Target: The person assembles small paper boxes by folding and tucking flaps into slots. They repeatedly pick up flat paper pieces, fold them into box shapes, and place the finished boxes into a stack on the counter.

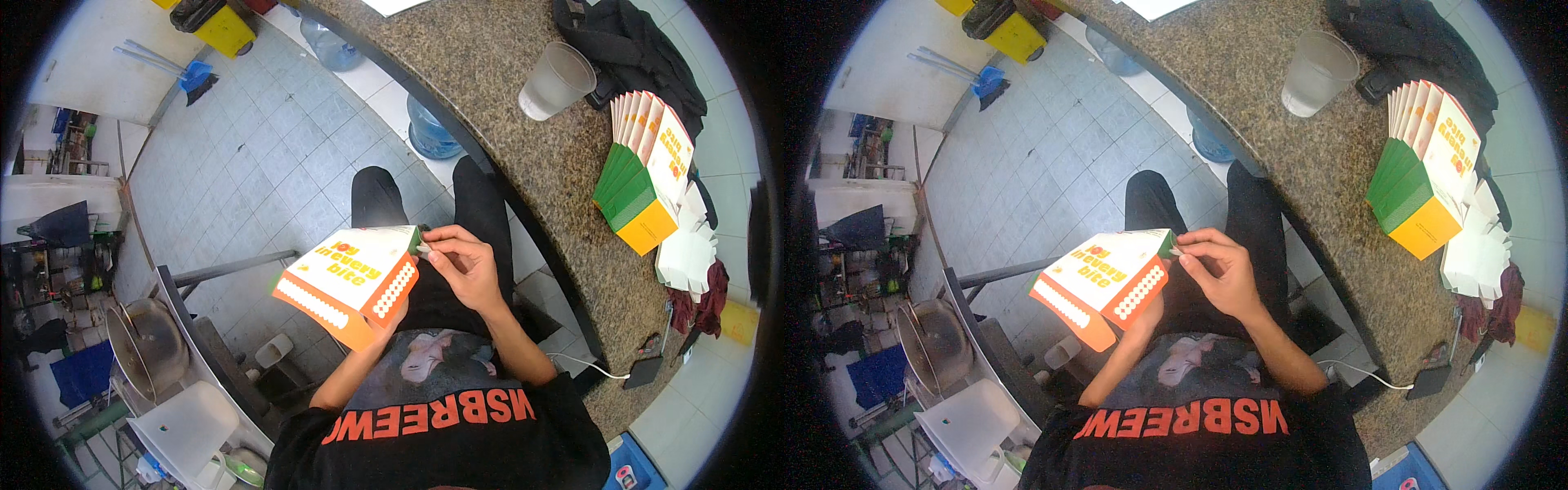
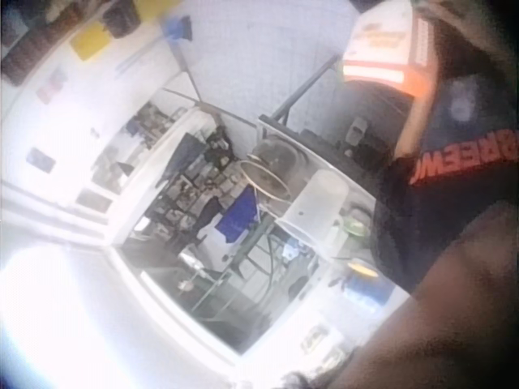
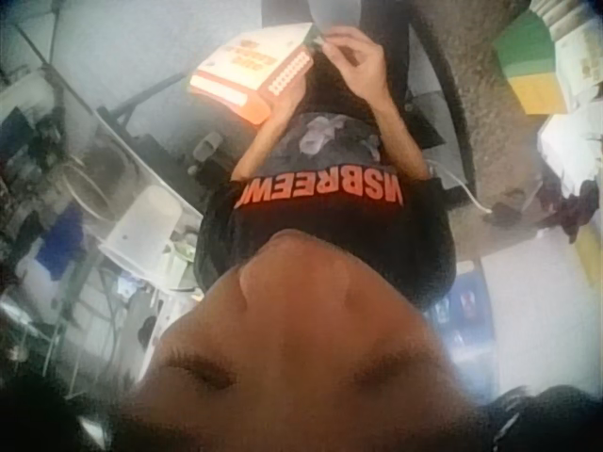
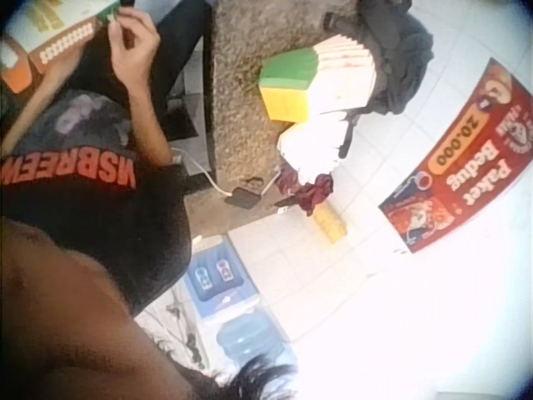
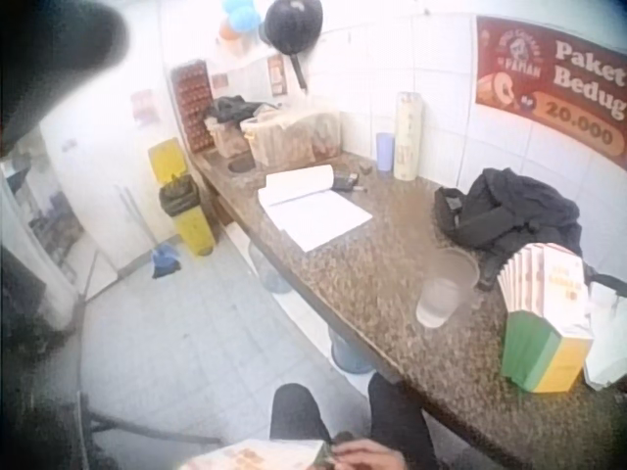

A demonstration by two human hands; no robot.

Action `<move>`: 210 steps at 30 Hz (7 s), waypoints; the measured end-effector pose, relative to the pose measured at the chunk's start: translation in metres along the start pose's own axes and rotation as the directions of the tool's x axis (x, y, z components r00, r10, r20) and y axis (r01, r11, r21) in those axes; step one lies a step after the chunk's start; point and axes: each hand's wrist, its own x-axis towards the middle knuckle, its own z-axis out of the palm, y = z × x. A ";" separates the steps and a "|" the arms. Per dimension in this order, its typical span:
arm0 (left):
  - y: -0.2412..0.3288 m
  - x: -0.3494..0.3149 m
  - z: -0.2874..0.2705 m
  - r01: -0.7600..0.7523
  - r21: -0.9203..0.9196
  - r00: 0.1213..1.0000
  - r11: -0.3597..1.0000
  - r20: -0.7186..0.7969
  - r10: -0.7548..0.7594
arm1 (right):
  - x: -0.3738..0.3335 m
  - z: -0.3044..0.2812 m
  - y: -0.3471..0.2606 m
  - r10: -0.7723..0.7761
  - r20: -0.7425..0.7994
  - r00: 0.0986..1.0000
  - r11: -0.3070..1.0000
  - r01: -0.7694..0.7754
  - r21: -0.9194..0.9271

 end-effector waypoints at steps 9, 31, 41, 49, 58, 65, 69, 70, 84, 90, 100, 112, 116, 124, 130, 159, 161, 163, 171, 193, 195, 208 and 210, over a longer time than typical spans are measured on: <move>-0.005 -0.003 -0.002 -0.010 -0.021 1.000 1.000 0.024 0.010 | -0.006 -0.001 -0.004 -0.002 0.059 0.998 1.000 0.001 0.020; 0.007 -0.028 -0.021 0.076 -0.127 0.997 0.989 0.035 -0.072 | -0.006 0.006 -0.008 -0.184 -0.059 0.981 0.933 0.156 -0.325; 0.007 -0.028 -0.018 0.075 -0.121 0.997 0.990 0.034 -0.072 | -0.009 0.000 -0.006 -0.174 -0.098 0.980 0.937 0.134 -0.322; -0.008 -0.024 0.010 0.026 -0.124 0.999 0.992 -0.039 -0.031 | -0.005 -0.002 -0.028 -0.160 0.137 0.978 0.847 0.207 -0.490; -0.028 -0.015 0.049 -0.098 -0.150 0.991 0.984 -0.102 0.084 | -0.009 -0.001 -0.010 -0.269 0.092 0.959 0.833 0.280 -0.477; -0.044 -0.006 0.065 -0.191 -0.125 0.975 0.974 -0.136 0.174 | -0.004 0.004 -0.008 -0.153 0.123 0.980 0.839 0.195 -0.509; -0.054 -0.004 0.073 -0.269 -0.082 0.954 0.960 -0.159 0.254 | -0.009 -0.002 0.023 -0.050 0.024 0.998 0.916 0.055 -0.398; -0.057 -0.006 0.076 -0.301 -0.053 0.942 0.952 -0.172 0.288 | -0.009 -0.002 0.031 -0.108 0.039 0.993 0.888 0.114 -0.445; -0.008 -0.026 0.035 0.091 -0.116 0.995 0.989 0.054 -0.085 | -0.020 -0.011 0.130 0.428 0.070 0.901 0.893 -0.410 -0.187; -0.028 -0.027 0.045 0.121 -0.032 0.989 0.992 0.093 -0.118 | -0.023 -0.027 0.150 0.460 0.215 0.862 0.842 -0.346 -0.414; -0.020 -0.031 0.017 0.081 0.244 0.995 0.966 0.029 -0.091 | -0.019 -0.021 0.143 0.584 0.076 0.808 0.804 -0.563 -0.190; -0.027 -0.014 -0.006 0.192 -0.308 0.973 0.932 -0.063 -0.222 | -0.024 0.001 0.087 0.212 0.183 0.960 0.962 -0.171 -0.215; -0.035 -0.016 -0.006 0.535 -0.512 0.841 0.672 0.249 -0.480 | -0.025 0.007 0.071 0.209 0.117 0.971 0.948 -0.172 -0.267; -0.032 -0.021 -0.001 0.504 -0.627 0.848 0.594 0.228 -0.479 | -0.023 0.005 0.060 0.107 0.169 0.980 0.954 -0.053 -0.297; -0.027 -0.028 -0.002 0.558 -0.593 0.814 0.581 0.253 -0.523 | -0.021 0.004 0.054 0.123 0.185 0.975 0.953 -0.064 -0.297; -0.023 -0.040 0.015 0.408 -0.653 0.891 0.637 0.135 -0.433 | -0.017 0.002 0.049 0.134 0.177 0.975 0.966 -0.088 -0.244; -0.021 -0.041 0.017 0.392 -0.687 0.891 0.611 0.120 -0.438 | -0.017 0.002 0.048 0.127 0.183 0.975 0.961 -0.075 -0.266; -0.021 -0.042 0.018 0.396 -0.686 0.888 0.610 0.117 -0.444 | -0.017 0.003 0.044 0.116 0.197 0.974 0.953 -0.053 -0.300; -0.006 -0.026 0.013 0.436 -0.639 0.881 0.634 0.159 -0.445 | -0.012 -0.008 0.046 0.126 0.278 0.952 0.971 -0.061 -0.231; 0.021 0.022 0.032 0.213 -0.148 0.975 0.966 -0.037 -0.221 | -0.001 -0.024 0.106 0.030 -0.155 0.987 0.912 -0.091 -0.401; 0.038 0.024 0.020 -0.075 -0.164 0.970 0.984 -0.240 0.034 | 0.003 -0.040 0.124 0.160 -0.295 0.942 0.947 -0.230 -0.223; 0.011 0.023 -0.016 0.020 -0.246 0.800 0.969 -0.577 -0.163 | -0.039 -0.032 0.127 0.086 -0.014 0.996 0.974 -0.087 -0.207; 0.006 0.014 -0.019 0.047 -0.256 0.759 0.966 -0.619 -0.201 | -0.040 -0.002 0.082 0.051 0.159 0.986 0.907 0.021 -0.420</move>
